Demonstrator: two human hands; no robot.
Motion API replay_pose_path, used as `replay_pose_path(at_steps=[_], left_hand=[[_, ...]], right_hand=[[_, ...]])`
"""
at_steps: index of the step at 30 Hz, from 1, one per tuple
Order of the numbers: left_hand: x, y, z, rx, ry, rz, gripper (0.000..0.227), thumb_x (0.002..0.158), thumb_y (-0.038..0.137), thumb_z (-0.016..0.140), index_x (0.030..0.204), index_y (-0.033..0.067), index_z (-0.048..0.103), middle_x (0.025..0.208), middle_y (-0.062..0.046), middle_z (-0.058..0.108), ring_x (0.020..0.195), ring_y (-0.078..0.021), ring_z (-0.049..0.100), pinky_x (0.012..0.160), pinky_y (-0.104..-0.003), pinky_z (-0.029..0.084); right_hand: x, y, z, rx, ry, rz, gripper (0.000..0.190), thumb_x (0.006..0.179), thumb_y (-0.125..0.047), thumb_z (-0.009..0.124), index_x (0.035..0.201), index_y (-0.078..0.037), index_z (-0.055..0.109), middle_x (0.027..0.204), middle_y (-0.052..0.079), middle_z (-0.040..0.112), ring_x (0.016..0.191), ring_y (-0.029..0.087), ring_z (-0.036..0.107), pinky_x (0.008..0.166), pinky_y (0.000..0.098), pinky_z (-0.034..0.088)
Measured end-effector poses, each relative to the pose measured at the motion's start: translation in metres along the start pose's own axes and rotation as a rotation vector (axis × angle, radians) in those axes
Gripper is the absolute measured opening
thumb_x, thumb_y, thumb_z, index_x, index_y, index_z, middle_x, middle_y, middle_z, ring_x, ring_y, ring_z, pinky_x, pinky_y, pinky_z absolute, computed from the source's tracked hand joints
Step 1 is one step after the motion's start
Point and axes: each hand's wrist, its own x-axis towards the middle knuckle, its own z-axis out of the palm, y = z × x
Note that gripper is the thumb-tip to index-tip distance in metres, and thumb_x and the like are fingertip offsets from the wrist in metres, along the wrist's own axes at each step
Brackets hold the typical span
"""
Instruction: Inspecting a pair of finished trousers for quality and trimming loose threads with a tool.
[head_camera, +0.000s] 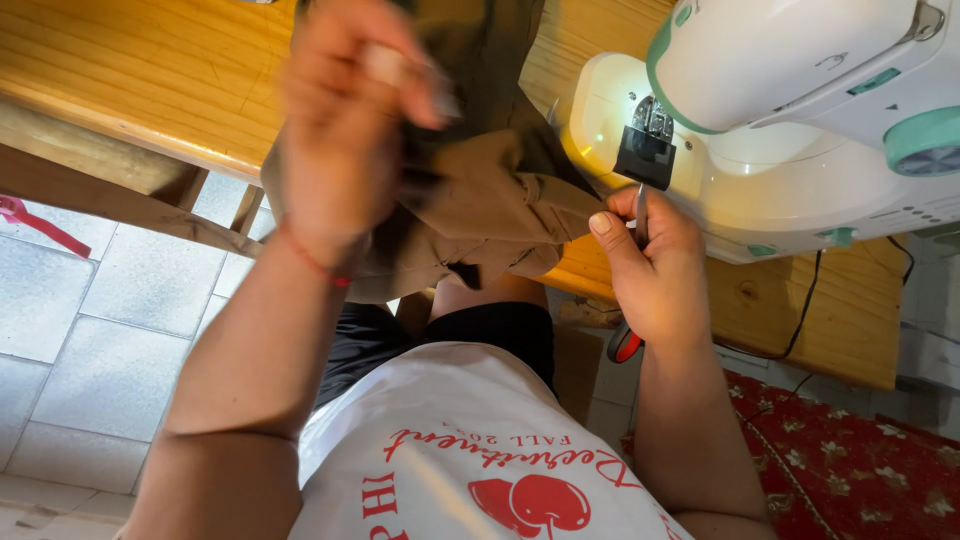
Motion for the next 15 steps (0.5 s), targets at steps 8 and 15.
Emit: replay_pose_path(at_steps=[8,15], left_hand=[[-0.003,0.034,-0.028,-0.205,0.013,-0.134,0.019,0.126,0.029,0.076,0.125,0.0117,0.067,0.086,-0.003,0.058,0.086,-0.0171,0.071,0.084,-0.029,0.067],[-0.037,0.079,-0.02,0.962,-0.512,0.192,0.028,0.115,0.028,0.076,0.137,0.0131,0.071,0.115,-0.004,0.079,0.096,-0.0285,0.081,0.082,-0.043,0.058]], right_hand=[[-0.001,-0.018,0.002,-0.001,-0.012,-0.056,0.012,0.116,-0.016,0.079,0.107,-0.013,0.073,0.08,-0.007,0.049,0.072,0.009,0.04,0.069,0.0303,0.037],[-0.024,-0.041,-0.008,-0.105,-0.075,-0.215,0.011,0.109,-0.01,0.087,0.1,-0.011,0.081,0.085,-0.004,0.071,0.077,0.013,0.056,0.077,0.0313,0.047]])
